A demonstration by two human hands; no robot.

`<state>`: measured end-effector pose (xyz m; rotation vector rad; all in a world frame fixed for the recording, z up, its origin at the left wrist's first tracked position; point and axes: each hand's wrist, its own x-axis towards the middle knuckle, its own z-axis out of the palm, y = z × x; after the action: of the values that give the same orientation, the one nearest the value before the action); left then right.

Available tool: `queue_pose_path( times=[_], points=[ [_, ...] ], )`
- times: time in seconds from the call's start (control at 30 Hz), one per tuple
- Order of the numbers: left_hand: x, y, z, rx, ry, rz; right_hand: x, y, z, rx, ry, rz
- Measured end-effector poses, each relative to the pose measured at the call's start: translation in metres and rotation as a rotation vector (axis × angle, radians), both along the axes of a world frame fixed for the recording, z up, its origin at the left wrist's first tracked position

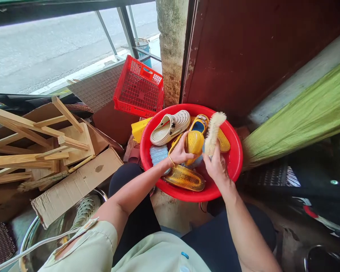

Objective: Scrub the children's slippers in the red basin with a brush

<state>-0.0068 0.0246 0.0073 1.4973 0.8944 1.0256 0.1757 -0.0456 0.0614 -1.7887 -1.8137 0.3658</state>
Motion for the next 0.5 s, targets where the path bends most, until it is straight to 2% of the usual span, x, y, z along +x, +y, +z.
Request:
queue_pose_path(
  times=[0.1, 0.23, 0.33, 0.5],
  points=[
    [-0.007, 0.008, -0.008, 0.028, 0.009, 0.055, -0.015, -0.015, -0.007, -0.061, -0.221, 0.162],
    [-0.009, 0.007, -0.012, 0.044, 0.015, 0.015, -0.029, -0.023, -0.011, -0.086, -0.369, 0.185],
    [-0.007, 0.0, -0.014, 0.049, 0.079, -0.04, -0.025, -0.012, -0.006, -0.047, -0.335, 0.157],
    [-0.007, -0.01, -0.016, 0.021, 0.077, -0.202, 0.003, 0.011, 0.001, -0.051, -0.113, 0.103]
  ],
)
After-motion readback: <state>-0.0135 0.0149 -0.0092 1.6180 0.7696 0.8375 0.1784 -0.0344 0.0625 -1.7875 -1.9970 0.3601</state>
